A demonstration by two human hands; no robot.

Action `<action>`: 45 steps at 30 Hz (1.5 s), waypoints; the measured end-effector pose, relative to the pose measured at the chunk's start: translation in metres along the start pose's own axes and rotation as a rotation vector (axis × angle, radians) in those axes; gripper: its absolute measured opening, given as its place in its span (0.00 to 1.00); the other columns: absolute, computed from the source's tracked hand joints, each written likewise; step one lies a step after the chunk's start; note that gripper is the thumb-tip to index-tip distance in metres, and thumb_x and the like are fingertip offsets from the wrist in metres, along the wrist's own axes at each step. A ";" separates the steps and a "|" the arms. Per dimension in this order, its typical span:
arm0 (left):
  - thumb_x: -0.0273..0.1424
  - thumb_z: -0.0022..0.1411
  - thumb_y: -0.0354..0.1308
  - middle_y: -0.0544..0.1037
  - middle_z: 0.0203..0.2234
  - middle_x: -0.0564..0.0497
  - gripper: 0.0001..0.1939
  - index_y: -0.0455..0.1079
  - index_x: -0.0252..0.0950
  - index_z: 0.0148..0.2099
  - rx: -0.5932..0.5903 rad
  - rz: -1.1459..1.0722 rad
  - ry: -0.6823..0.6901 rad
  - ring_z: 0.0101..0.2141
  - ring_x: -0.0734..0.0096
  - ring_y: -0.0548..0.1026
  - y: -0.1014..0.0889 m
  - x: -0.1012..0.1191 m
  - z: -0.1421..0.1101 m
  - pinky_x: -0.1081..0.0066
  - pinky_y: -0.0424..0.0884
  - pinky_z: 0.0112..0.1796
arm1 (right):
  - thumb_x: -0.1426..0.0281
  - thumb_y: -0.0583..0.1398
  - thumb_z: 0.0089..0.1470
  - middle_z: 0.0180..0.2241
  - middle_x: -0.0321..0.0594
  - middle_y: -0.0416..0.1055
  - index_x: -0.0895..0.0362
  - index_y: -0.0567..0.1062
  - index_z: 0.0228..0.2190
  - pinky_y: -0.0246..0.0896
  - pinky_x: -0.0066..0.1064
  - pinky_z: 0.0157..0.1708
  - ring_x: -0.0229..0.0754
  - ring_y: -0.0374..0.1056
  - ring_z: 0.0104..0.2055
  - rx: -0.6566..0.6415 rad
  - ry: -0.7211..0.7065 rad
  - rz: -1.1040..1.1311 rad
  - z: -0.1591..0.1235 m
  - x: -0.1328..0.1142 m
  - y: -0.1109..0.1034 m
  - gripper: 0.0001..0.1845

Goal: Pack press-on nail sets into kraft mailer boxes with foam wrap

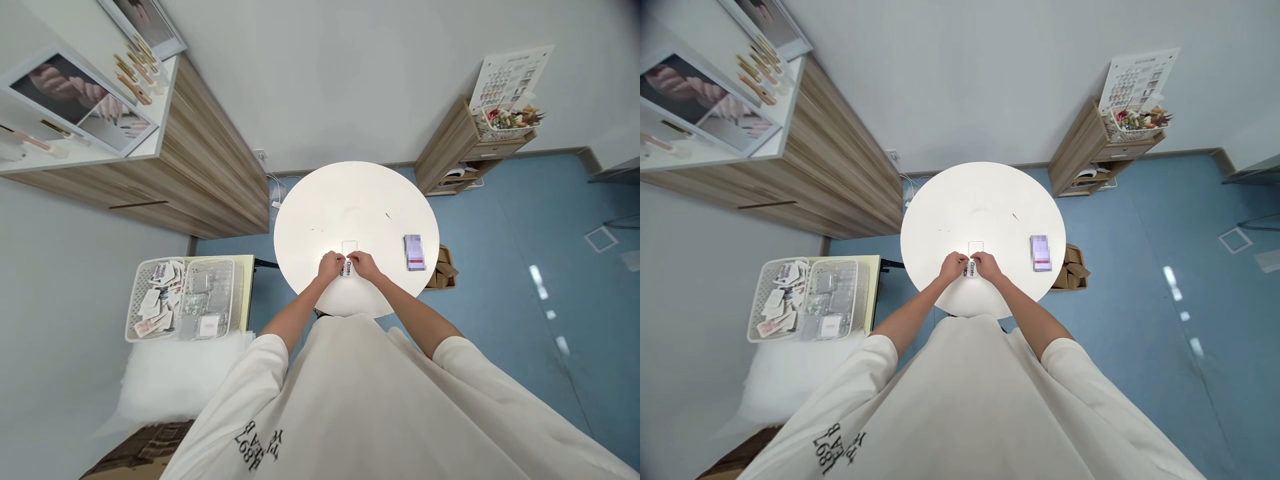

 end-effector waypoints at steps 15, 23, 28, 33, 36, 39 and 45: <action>0.25 0.66 0.58 0.77 0.31 0.53 0.02 0.67 0.37 0.40 -0.017 -0.496 -0.467 0.29 0.73 0.80 0.049 -0.051 -0.013 0.72 0.72 0.35 | 0.70 0.60 0.48 0.30 0.35 0.77 0.55 0.77 0.38 0.66 0.29 0.36 0.39 0.72 0.33 0.077 0.395 0.253 -0.026 0.043 0.008 0.14; 0.24 0.64 0.58 0.78 0.32 0.52 0.03 0.68 0.37 0.39 -0.063 -0.547 -0.466 0.31 0.70 0.81 0.062 -0.050 -0.016 0.70 0.74 0.37 | 0.68 0.60 0.47 0.24 0.35 0.74 0.56 0.77 0.29 0.63 0.28 0.29 0.37 0.66 0.27 0.094 0.493 0.288 -0.034 0.046 0.005 0.07; 0.20 0.59 0.58 0.79 0.44 0.45 0.12 0.70 0.37 0.44 -0.003 -0.341 -0.449 0.45 0.64 0.79 0.060 -0.056 -0.019 0.65 0.72 0.47 | 0.68 0.59 0.47 0.25 0.36 0.74 0.54 0.77 0.27 0.64 0.29 0.32 0.40 0.69 0.30 0.139 0.500 0.146 -0.031 0.052 -0.003 0.07; 0.18 0.56 0.56 0.73 0.58 0.42 0.25 0.67 0.38 0.56 -0.022 -0.382 -0.427 0.53 0.63 0.75 0.062 -0.057 -0.022 0.65 0.69 0.53 | 0.69 0.58 0.47 0.28 0.36 0.76 0.53 0.77 0.26 0.64 0.28 0.34 0.41 0.70 0.33 0.152 0.523 0.072 -0.021 0.068 0.000 0.06; 0.19 0.57 0.56 0.71 0.61 0.41 0.27 0.64 0.38 0.59 -0.056 -0.433 -0.425 0.55 0.62 0.74 0.067 -0.054 -0.022 0.65 0.68 0.54 | 0.69 0.59 0.48 0.30 0.36 0.77 0.54 0.77 0.27 0.63 0.28 0.35 0.40 0.70 0.34 0.151 0.524 0.055 -0.013 0.076 0.007 0.06; 0.22 0.57 0.58 0.69 0.62 0.41 0.28 0.63 0.38 0.60 -0.067 -0.451 -0.430 0.56 0.60 0.73 0.070 -0.052 -0.024 0.64 0.67 0.54 | 0.70 0.58 0.48 0.32 0.37 0.78 0.54 0.78 0.28 0.64 0.29 0.37 0.41 0.71 0.35 0.144 0.518 0.049 -0.006 0.079 0.013 0.07; 0.25 0.58 0.60 0.70 0.62 0.43 0.26 0.65 0.39 0.58 -0.079 -0.437 -0.414 0.55 0.62 0.73 0.071 -0.049 -0.026 0.67 0.68 0.52 | 0.70 0.59 0.48 0.33 0.37 0.78 0.53 0.79 0.29 0.65 0.31 0.41 0.42 0.72 0.37 0.141 0.515 0.040 -0.001 0.082 0.021 0.07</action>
Point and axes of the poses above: each hand's wrist, its own z-axis towards the middle knuckle, its own y-axis out of the palm, x = y × z, the point moved 4 cm from there along z, towards the middle knuckle
